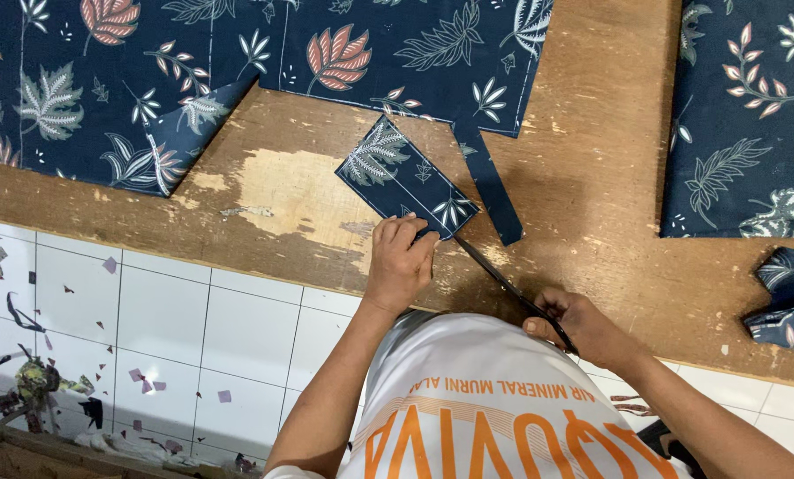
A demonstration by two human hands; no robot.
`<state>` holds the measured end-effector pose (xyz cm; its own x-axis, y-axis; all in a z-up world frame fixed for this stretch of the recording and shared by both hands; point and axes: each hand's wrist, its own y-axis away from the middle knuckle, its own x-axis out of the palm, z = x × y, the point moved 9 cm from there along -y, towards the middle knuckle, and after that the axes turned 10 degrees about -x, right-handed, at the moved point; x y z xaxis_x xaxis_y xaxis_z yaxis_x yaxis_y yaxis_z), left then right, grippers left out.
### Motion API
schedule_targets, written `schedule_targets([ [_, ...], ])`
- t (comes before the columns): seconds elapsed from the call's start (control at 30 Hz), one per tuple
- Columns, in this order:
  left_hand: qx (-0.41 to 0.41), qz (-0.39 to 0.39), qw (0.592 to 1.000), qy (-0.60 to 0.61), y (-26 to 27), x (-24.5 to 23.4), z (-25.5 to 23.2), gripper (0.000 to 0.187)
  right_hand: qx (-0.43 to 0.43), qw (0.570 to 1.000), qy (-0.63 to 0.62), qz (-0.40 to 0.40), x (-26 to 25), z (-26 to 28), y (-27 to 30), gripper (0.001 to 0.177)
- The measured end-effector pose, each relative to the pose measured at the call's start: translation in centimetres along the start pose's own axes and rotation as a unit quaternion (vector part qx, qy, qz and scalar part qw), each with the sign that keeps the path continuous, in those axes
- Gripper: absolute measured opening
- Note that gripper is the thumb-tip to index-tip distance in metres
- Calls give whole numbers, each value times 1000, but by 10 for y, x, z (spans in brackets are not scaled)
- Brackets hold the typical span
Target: The person cuts a large piece of dark blue floral-patterned fabric using shears, following white chalk lines. They repeatedly cut along marked lines, separate cut pieces, and stack them on the table.
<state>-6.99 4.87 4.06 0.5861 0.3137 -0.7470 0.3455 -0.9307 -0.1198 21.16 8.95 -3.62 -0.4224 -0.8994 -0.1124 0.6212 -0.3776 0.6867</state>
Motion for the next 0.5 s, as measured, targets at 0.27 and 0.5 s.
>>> schedule_targets([
  [0.27,-4,-15,1000,7,-2,-2,-3,18,-24,999,-23,-2,0,8,-4,44],
  [0.5,-53,-17,997,47,-6,-1,5,10,13,1000,-10,-1,-1,-4,1,46],
])
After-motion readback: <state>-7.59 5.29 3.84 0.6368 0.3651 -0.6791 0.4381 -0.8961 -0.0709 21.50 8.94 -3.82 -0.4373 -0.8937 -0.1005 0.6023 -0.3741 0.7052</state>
